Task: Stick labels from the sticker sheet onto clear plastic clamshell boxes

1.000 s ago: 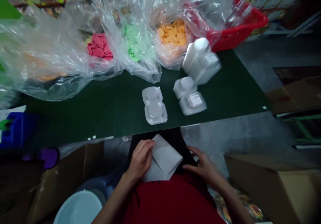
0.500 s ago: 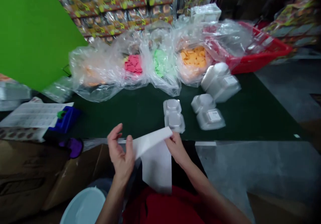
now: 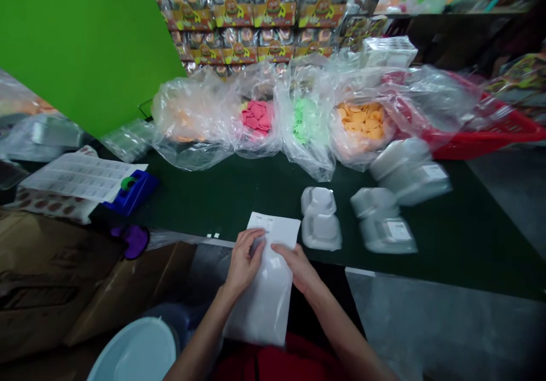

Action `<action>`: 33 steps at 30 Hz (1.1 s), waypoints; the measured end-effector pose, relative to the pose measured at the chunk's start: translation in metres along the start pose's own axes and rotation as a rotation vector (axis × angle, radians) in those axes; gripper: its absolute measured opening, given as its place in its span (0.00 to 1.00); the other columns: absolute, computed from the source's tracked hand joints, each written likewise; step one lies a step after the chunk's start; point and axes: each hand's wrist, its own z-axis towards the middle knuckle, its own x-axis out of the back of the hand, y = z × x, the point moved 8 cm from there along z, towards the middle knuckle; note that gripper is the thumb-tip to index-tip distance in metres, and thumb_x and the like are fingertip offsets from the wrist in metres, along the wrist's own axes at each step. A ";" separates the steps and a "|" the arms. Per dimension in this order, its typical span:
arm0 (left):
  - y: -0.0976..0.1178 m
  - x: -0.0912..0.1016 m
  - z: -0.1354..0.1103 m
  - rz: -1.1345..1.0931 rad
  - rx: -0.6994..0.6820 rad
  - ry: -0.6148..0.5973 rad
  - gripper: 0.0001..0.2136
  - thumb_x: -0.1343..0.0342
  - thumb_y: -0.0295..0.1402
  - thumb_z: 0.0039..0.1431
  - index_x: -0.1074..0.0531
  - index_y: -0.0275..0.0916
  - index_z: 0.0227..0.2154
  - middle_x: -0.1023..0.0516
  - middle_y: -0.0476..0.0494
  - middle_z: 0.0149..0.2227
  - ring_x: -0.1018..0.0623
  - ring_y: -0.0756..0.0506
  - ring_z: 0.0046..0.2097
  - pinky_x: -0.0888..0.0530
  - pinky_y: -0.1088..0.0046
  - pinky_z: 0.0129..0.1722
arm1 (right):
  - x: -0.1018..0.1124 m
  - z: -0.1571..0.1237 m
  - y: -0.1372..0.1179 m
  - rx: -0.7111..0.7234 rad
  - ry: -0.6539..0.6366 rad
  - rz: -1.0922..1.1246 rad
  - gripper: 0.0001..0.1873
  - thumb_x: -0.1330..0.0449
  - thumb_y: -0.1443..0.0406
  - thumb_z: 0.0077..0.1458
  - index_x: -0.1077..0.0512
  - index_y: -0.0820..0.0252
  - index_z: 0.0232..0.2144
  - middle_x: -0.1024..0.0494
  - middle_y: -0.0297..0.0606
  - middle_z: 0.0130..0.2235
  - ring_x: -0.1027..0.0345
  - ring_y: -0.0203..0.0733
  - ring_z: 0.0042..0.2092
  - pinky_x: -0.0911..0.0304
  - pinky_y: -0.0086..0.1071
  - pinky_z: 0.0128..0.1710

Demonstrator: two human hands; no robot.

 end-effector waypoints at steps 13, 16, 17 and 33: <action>0.050 0.007 -0.019 0.001 -0.193 0.038 0.08 0.39 0.30 0.69 0.18 0.45 0.48 0.14 0.41 0.47 0.17 0.40 0.48 0.20 0.57 0.50 | 0.005 -0.029 -0.024 0.044 -0.223 -0.061 0.28 0.22 0.52 0.46 0.17 0.59 0.46 0.13 0.42 0.43 0.20 0.53 0.45 0.28 0.41 0.49; 0.060 0.006 -0.016 -0.021 -0.216 0.019 0.08 0.40 0.28 0.69 0.18 0.45 0.46 0.13 0.42 0.44 0.17 0.41 0.46 0.21 0.59 0.48 | 0.011 -0.034 -0.034 0.135 -0.232 -0.178 0.24 0.24 0.51 0.50 0.17 0.59 0.44 0.13 0.41 0.43 0.21 0.52 0.45 0.28 0.41 0.49; 0.062 0.005 -0.015 -0.041 -0.205 0.017 0.08 0.40 0.28 0.69 0.18 0.44 0.45 0.14 0.42 0.44 0.18 0.42 0.45 0.21 0.60 0.48 | 0.013 -0.035 -0.035 0.154 -0.233 -0.217 0.23 0.25 0.50 0.52 0.17 0.59 0.43 0.13 0.41 0.42 0.22 0.52 0.45 0.28 0.41 0.49; 0.047 -0.030 -0.028 -0.678 0.425 0.368 0.14 0.37 0.45 0.66 0.22 0.38 0.38 0.18 0.42 0.46 0.17 0.46 0.45 0.19 0.67 0.49 | 0.134 -0.064 -0.016 -0.018 -0.036 -0.306 0.31 0.22 0.48 0.41 0.17 0.62 0.42 0.12 0.48 0.43 0.19 0.59 0.44 0.27 0.47 0.48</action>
